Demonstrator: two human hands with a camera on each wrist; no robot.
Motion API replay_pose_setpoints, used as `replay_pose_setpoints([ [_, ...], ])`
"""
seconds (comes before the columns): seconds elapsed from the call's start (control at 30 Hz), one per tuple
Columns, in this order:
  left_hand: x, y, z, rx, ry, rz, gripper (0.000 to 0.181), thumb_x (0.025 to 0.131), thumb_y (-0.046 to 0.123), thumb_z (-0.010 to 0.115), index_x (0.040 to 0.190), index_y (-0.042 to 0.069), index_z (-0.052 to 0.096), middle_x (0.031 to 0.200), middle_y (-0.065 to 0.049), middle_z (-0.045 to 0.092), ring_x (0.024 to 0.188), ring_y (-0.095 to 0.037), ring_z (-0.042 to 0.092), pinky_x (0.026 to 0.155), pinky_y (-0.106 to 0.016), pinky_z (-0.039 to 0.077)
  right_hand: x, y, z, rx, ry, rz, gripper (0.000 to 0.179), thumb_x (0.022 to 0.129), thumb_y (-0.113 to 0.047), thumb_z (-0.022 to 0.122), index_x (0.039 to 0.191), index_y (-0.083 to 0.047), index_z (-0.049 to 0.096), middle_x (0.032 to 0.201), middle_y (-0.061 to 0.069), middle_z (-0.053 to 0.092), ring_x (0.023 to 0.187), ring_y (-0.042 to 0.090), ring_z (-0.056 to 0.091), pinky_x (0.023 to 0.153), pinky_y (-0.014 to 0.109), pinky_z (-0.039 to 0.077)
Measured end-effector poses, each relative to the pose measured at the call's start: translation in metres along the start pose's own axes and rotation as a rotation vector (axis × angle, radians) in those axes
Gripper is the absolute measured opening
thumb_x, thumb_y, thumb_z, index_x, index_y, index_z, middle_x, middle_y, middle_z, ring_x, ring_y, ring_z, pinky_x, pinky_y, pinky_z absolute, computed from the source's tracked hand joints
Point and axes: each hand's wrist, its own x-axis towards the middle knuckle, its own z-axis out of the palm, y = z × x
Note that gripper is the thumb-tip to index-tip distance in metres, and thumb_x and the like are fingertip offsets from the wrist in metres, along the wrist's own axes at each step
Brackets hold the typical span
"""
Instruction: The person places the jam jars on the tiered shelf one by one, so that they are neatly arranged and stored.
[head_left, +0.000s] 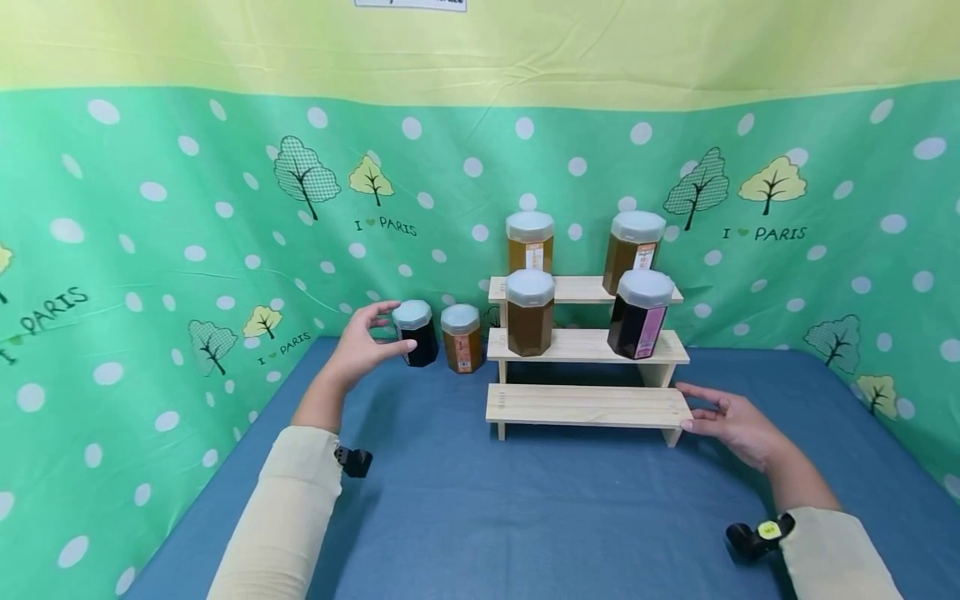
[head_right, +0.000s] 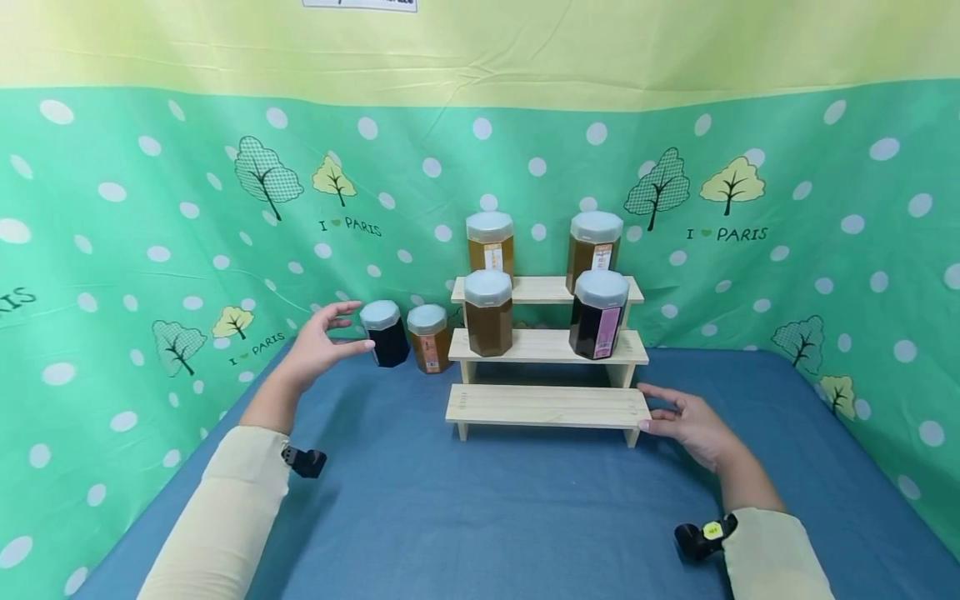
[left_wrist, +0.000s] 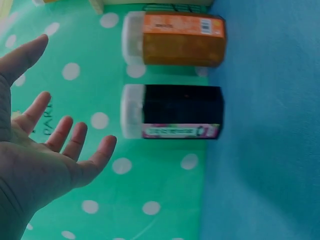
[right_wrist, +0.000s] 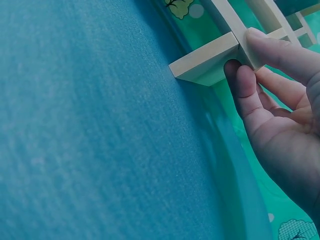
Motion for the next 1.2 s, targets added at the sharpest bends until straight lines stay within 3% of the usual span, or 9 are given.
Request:
replay_pose_setpoints([
  [0.33,0.012,-0.030,0.011,-0.041,0.113,-0.016,0.082,0.080,0.034,0.081,0.148,0.015,0.040,0.155,-0.014,0.021,0.137,-0.036,0.029,0.100,-0.059,0.038,0.000,0.001,0.002,-0.005,0.006,0.001,0.081,0.088,-0.020,0.074,0.150,0.005,0.028,0.136,0.030,0.048,0.098,0.011,0.063,0.083,0.023,0.050],
  [0.67,0.032,-0.040,0.028,-0.043,0.337,-0.011,0.082,0.076,0.039,0.084,0.144,0.009,0.047,0.146,-0.015,0.034,0.132,-0.037,0.037,0.101,-0.050,0.040,-0.003,0.001,0.002,-0.042,0.023,0.011,0.081,0.089,-0.023,0.074,0.150,0.005,0.028,0.140,0.032,0.043,0.099,0.010,0.060,0.084,0.024,0.049],
  [0.9,0.047,-0.042,0.035,0.024,0.317,-0.051,0.081,0.078,0.028,0.083,0.146,0.008,0.044,0.148,-0.019,0.032,0.132,-0.037,0.036,0.104,-0.051,0.038,-0.001,0.001,0.002,-0.033,0.015,0.012,0.082,0.090,-0.025,0.073,0.151,0.003,0.027,0.141,0.031,0.043,0.100,0.010,0.061,0.087,0.027,0.050],
  [1.2,0.057,-0.049,0.040,0.122,0.277,-0.112,0.079,0.083,0.022,0.079,0.149,0.007,0.038,0.148,-0.020,0.036,0.131,-0.036,0.040,0.104,-0.048,0.038,0.000,0.002,0.003,-0.029,0.017,0.008,0.081,0.090,-0.023,0.073,0.151,0.003,0.028,0.142,0.031,0.041,0.101,0.011,0.060,0.085,0.025,0.049],
])
